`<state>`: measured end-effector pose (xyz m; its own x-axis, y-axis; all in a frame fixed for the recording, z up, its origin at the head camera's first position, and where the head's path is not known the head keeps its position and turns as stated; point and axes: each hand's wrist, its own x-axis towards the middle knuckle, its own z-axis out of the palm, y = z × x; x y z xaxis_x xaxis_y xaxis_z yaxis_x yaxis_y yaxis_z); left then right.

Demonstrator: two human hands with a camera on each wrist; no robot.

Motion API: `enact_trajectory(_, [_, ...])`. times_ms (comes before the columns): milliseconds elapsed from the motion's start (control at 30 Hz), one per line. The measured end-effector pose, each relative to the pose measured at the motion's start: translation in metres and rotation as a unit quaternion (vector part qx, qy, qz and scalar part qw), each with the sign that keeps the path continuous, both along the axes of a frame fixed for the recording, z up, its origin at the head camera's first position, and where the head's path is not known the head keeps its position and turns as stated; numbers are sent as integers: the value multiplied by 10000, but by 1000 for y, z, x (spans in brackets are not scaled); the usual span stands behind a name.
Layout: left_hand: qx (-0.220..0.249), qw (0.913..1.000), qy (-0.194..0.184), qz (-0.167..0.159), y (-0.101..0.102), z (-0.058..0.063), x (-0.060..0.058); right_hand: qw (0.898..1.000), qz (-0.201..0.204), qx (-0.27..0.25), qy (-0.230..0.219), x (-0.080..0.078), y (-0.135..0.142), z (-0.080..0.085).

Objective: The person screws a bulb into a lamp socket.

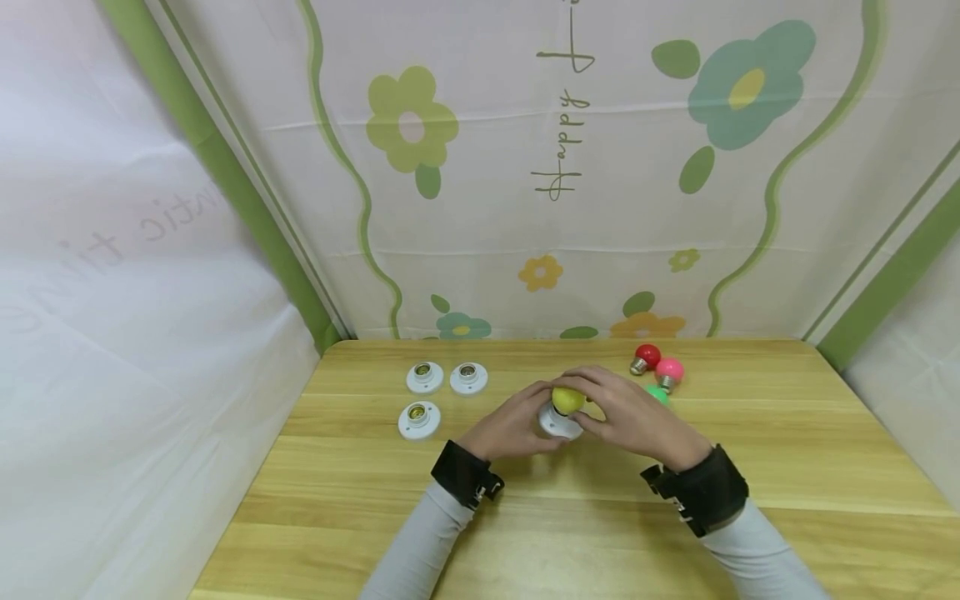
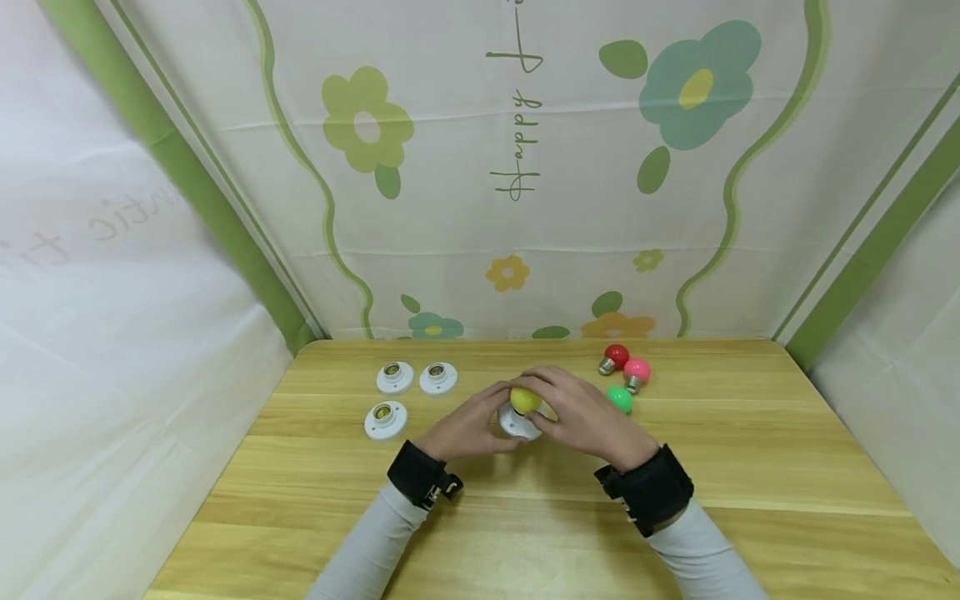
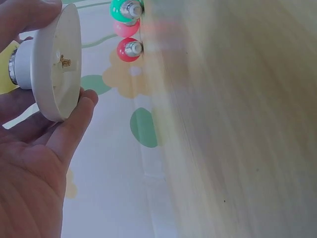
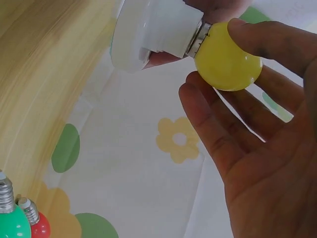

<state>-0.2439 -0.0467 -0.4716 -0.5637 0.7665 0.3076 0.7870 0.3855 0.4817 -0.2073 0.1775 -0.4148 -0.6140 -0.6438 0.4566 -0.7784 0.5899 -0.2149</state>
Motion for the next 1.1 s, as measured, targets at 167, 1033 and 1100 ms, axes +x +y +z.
enact_trajectory(167, [-41,10000,-10,34,0,0,0,9999,-19,-47,149,-2,-1,-2])
enact_trajectory(1033, [-75,9999,80,28,-1,0,1,9995,131,182,-231,0,2,-1])
enact_trajectory(1100, [-53,10000,57,4,-1,0,1,9997,78,152,-197,0,2,-1])
